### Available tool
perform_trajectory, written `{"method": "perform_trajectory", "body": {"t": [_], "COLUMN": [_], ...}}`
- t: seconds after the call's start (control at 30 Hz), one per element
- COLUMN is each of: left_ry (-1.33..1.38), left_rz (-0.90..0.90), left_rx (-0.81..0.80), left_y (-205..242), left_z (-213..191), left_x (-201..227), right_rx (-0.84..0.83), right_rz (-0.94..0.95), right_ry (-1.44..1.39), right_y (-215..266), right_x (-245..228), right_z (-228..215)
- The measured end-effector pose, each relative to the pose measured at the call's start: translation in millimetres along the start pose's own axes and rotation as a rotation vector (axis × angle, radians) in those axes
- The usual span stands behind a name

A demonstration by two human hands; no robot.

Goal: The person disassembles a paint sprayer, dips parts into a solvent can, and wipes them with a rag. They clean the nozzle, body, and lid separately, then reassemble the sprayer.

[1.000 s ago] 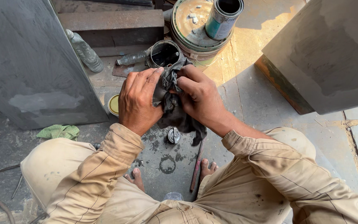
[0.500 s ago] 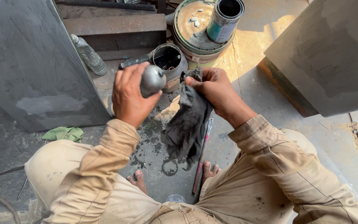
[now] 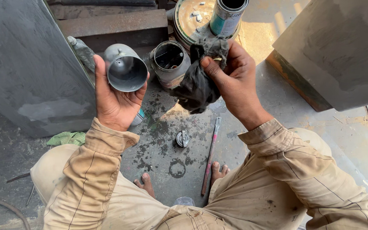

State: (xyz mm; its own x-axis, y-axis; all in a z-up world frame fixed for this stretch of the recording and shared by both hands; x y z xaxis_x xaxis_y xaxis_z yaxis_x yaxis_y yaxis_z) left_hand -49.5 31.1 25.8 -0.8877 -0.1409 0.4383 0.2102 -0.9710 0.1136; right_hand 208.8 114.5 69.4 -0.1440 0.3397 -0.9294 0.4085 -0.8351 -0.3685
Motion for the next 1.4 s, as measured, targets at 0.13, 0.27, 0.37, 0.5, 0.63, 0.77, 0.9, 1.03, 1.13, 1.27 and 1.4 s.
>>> {"method": "perform_trajectory", "body": {"t": [0.13,0.27,0.37,0.5,0.63,0.77,0.9,1.03,1.13,1.27,1.4], "left_ry": [0.024,-0.053,-0.134,-0.212,-0.275,-0.428,-0.206,-0.256,-0.362,-0.348,-0.241], "left_rz": [-0.027,-0.066,-0.101,-0.174,-0.195,-0.173,-0.166,-0.152,-0.098,-0.092,-0.155], "left_rx": [-0.018,-0.029,-0.064,0.013,-0.034,-0.031,-0.047,-0.059,-0.097,-0.093,-0.082], "left_y": [1,2,6,8,5,7,-3,-2,0,1,-1], "left_z": [8,16,16,7,2,-7,-11,-16,-10,-4,-3], "left_x": [-5,-15,-26,-46,-63,-71,-62,-62,-66,-53,-52], "right_rx": [-0.044,-0.209,-0.471,-0.698,-0.75,-0.7,-0.554,-0.535,-0.764,-0.636,-0.493], "right_rz": [-0.209,-0.257,-0.541,-0.394,-0.303,-0.287,-0.339,-0.431,-0.16,-0.2,-0.477], "right_ry": [0.054,0.26,0.695,1.198,1.333,1.001,0.867,1.09,1.157,0.846,0.952], "right_y": [0,5,10,17,23,28,20,24,25,23,23], "right_x": [-19,-36,-41,-12,17,24,16,14,22,12,4], "right_z": [8,25,44,58,60,59,51,61,65,59,56]}}
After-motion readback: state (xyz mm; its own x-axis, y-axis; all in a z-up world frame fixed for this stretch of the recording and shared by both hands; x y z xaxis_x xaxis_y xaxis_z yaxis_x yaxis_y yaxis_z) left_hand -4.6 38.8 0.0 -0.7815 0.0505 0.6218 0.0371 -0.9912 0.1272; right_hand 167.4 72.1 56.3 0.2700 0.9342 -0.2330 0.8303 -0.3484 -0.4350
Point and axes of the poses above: each hand's wrist, its own y-axis away from the middle knuckle, its own z-axis out of the palm, x = y × z, the point moved 3 cm from there along -y, towards the middle knuckle, and after that the axes turned 10 degrees about y, right-handed, at the moved point
